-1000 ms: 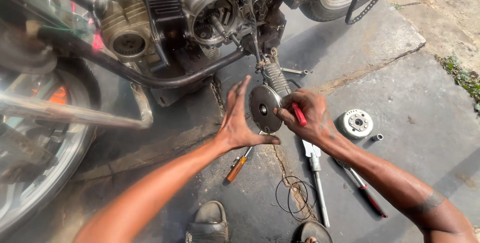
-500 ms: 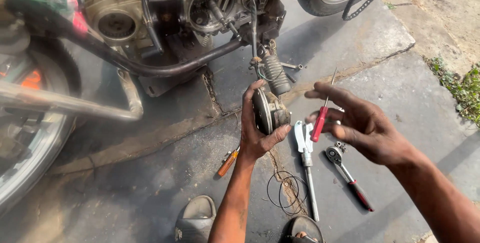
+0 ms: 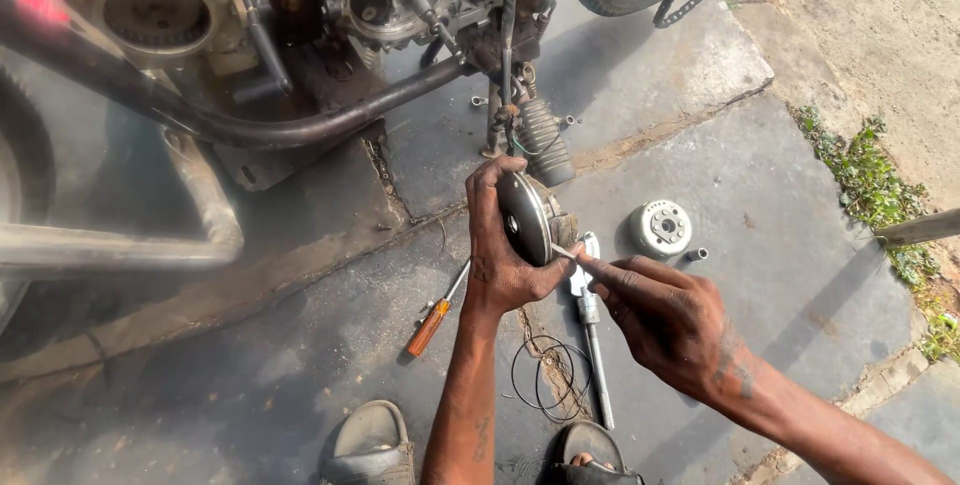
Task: Repairing and assembling motorcycle engine components, specifically working on the stator or flywheel assembly.
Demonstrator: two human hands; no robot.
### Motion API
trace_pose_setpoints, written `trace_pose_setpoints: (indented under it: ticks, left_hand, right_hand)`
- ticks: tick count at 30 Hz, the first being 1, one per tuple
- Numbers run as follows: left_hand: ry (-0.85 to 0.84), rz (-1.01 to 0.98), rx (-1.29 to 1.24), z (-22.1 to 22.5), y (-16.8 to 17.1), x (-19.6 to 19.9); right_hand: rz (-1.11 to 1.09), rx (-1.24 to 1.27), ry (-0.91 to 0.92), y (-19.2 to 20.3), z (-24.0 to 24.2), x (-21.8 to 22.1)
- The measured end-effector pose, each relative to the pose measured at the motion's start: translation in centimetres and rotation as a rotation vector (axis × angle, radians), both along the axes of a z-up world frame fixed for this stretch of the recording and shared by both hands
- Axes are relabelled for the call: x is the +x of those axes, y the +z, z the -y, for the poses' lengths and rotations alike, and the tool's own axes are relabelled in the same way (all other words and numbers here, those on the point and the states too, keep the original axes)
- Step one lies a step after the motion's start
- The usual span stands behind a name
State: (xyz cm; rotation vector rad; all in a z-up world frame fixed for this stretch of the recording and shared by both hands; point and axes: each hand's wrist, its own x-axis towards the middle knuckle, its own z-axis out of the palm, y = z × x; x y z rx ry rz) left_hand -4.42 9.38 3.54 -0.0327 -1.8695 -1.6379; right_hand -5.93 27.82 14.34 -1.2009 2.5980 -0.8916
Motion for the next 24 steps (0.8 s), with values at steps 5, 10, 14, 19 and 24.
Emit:
trace_pose_setpoints:
  ticks: [5, 10, 14, 19, 24]
  left_hand:
    - [-0.003, 0.026, 0.009, 0.8, 0.0, 0.2]
    - [0.0, 0.041, -0.004, 1.1, -0.1, 0.2]
    - [0.004, 0.048, 0.007, 0.7, -0.5, -0.1]
    - [0.024, 0.04, 0.018, 0.1, -0.5, -0.4]
    - [0.121, 0.035, -0.077, -0.3, -0.5, -0.6]
  right_hand:
    - [0.013, -0.01, -0.037, -1.0, 0.8, -0.2]
    - [0.048, -0.083, -0.037, -1.8, 0.5, -0.2]
    - [0.076, -0.126, -0.023, -2.4, 0.1, -0.5]
    - [0.058, -0.101, -0.062, -2.5, -0.1, -0.5]
    - [-0.108, 0.039, -0.053, -1.5, -0.1, 0.0]
